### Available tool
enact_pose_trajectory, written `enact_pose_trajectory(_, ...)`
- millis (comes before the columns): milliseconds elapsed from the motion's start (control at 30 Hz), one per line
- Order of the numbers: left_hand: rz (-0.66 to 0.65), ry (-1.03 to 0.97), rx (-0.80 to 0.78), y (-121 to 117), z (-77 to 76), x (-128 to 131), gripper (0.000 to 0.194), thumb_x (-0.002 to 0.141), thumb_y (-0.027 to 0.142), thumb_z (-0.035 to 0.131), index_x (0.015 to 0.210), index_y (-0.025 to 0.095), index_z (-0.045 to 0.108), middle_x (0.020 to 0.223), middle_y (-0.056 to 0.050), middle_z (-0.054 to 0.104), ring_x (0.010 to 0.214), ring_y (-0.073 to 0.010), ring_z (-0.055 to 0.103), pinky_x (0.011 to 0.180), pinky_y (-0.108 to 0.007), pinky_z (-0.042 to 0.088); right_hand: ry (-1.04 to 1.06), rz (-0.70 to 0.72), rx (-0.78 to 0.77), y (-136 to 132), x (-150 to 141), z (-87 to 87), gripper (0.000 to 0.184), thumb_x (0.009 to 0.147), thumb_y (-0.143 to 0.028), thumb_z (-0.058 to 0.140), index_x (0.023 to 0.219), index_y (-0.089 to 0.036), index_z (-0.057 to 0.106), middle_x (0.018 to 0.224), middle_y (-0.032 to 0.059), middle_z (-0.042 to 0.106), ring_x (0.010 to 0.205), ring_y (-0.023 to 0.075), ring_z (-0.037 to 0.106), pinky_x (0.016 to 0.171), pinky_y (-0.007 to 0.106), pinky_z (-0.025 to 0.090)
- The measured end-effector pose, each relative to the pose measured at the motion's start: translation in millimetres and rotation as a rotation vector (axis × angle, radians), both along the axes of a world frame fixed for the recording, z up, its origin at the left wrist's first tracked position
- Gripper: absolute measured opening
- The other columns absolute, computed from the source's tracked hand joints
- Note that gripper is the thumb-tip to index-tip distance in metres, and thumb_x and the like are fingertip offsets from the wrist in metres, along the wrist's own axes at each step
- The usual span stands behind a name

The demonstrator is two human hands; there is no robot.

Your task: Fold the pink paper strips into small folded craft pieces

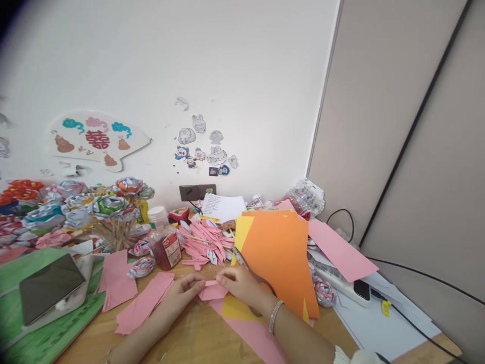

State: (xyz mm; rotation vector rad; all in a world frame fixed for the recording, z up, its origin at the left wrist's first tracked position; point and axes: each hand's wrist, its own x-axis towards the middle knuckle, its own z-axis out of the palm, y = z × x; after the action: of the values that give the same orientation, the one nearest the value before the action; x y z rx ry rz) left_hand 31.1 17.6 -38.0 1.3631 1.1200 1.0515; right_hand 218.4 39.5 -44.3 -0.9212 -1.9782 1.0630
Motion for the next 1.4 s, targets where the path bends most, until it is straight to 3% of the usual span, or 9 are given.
enact_pose_trajectory(133, -0.036, 0.056, 0.005, -2, -1.0, 3, 0.023, 0.067, 0.037, 0.058, 0.069, 0.014, 0.059, 0.059, 0.002, 0.057, 0.055, -0.0152, 0.055, 0.051, -0.026, 0.045, -0.117, 0.02, -0.01, 4, -3, -4.0, 0.02, 0.078, -0.027, 0.05, 0.079, -0.015, 0.066, 0.067, 0.0005, 0.06, 0.06, 0.0115, 0.05, 0.053, 0.02, 0.037)
enact_pose_trajectory(667, -0.042, 0.079, -0.039, -3, -0.3, 3, 0.025, 0.066, 0.04, 0.06, 0.067, 0.016, 0.062, 0.06, 0.001, 0.06, 0.057, -0.0163, 0.056, 0.054, -0.025, 0.044, -0.097, -0.012, -0.006, 7, -2, -10.1, 0.018, 0.076, -0.027, 0.053, 0.076, -0.015, 0.066, 0.063, -0.0005, 0.056, 0.057, 0.0102, 0.047, 0.05, 0.019, 0.033)
enact_pose_trajectory(867, -0.018, 0.191, 0.05, -7, 2.8, 8, 0.024, 0.068, 0.039, 0.058, 0.061, 0.016, 0.061, 0.055, 0.001, 0.059, 0.052, -0.0154, 0.054, 0.051, -0.024, 0.041, -0.166, -0.004, 0.041, 5, -5, -10.5, 0.022, 0.076, -0.034, 0.053, 0.077, -0.016, 0.066, 0.064, -0.0011, 0.057, 0.057, 0.0103, 0.046, 0.049, 0.02, 0.032)
enact_pose_trajectory(1033, -0.043, 0.204, 0.038, -13, 7.5, 13, 0.027, 0.068, 0.042, 0.057, 0.055, 0.018, 0.055, 0.05, 0.003, 0.057, 0.049, -0.0151, 0.055, 0.048, -0.023, 0.041, -0.218, -0.029, 0.063, 6, -6, -14.4, 0.027, 0.076, -0.039, 0.054, 0.07, -0.015, 0.064, 0.057, -0.0027, 0.051, 0.053, 0.0089, 0.041, 0.046, 0.019, 0.028)
enact_pose_trajectory(1233, -0.077, 0.17, -0.028, -7, 9.0, 6, 0.027, 0.067, 0.044, 0.058, 0.058, 0.018, 0.053, 0.049, 0.003, 0.06, 0.048, -0.0157, 0.058, 0.048, -0.023, 0.041, -0.193, 0.12, -0.003, 10, 5, -4.7, 0.025, 0.081, -0.034, 0.048, 0.083, -0.017, 0.065, 0.063, -0.0007, 0.058, 0.056, 0.0107, 0.05, 0.051, 0.02, 0.037)
enact_pose_trajectory(1400, -0.106, 0.185, -0.033, -7, 8.9, 5, 0.03, 0.066, 0.046, 0.059, 0.056, 0.019, 0.051, 0.048, 0.003, 0.059, 0.048, -0.0163, 0.058, 0.048, -0.024, 0.042, -0.226, 0.128, 0.078, 11, 8, -1.7, 0.023, 0.08, -0.032, 0.049, 0.086, -0.018, 0.067, 0.077, 0.002, 0.065, 0.067, 0.0144, 0.055, 0.06, 0.023, 0.041)
